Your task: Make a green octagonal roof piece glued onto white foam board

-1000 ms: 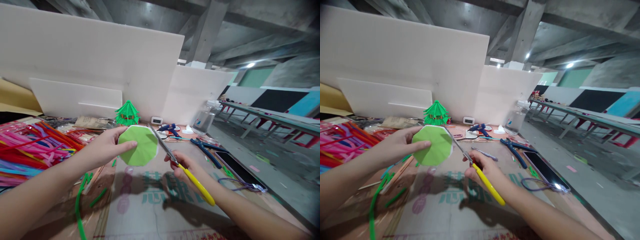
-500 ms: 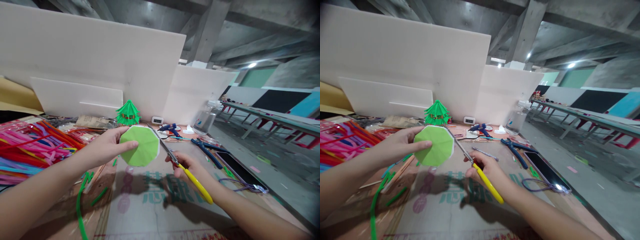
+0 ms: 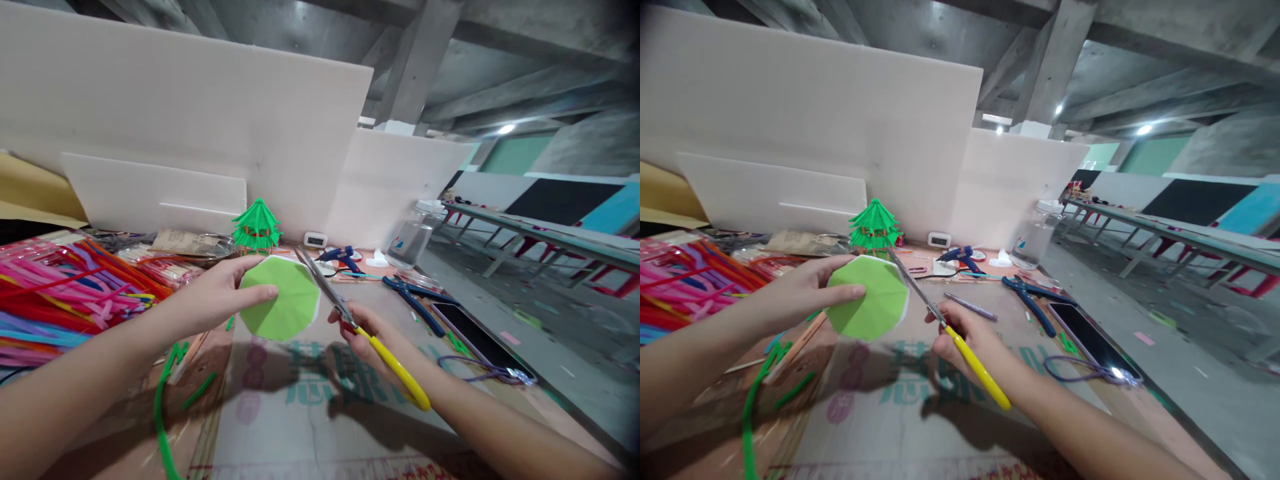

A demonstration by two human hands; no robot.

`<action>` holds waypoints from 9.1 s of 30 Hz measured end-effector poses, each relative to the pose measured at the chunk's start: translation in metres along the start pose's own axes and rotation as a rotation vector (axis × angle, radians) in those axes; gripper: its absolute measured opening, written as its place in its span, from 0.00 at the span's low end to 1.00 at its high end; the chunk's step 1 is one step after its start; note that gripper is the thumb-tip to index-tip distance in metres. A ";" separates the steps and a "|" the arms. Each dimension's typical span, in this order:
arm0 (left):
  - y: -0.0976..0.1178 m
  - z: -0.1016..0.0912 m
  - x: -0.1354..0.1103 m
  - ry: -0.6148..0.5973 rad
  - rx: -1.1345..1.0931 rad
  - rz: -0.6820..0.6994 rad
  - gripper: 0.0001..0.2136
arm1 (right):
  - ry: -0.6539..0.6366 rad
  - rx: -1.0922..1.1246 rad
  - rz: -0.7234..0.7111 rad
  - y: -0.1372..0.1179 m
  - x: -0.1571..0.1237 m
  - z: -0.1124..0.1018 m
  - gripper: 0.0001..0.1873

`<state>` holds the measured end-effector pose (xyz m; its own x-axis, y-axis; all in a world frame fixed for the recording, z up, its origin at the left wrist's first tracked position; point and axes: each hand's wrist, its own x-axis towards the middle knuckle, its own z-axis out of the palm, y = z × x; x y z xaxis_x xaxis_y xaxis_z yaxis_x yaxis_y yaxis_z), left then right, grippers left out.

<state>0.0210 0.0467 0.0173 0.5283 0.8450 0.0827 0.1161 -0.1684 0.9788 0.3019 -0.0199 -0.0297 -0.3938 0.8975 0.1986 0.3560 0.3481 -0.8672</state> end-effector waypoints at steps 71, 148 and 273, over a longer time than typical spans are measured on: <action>-0.004 0.003 0.006 0.046 0.098 0.131 0.15 | 0.168 -0.090 -0.021 0.008 0.003 -0.002 0.35; -0.071 0.037 0.020 0.300 0.281 0.013 0.18 | 0.393 -0.515 0.118 0.062 0.023 -0.015 0.22; -0.094 0.029 0.020 0.248 0.632 0.205 0.12 | 0.212 -0.860 -0.208 0.062 0.015 -0.018 0.22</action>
<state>0.0446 0.0644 -0.0780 0.3936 0.8429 0.3670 0.5402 -0.5351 0.6495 0.3330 0.0204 -0.0725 -0.3871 0.7956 0.4660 0.8383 0.5141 -0.1814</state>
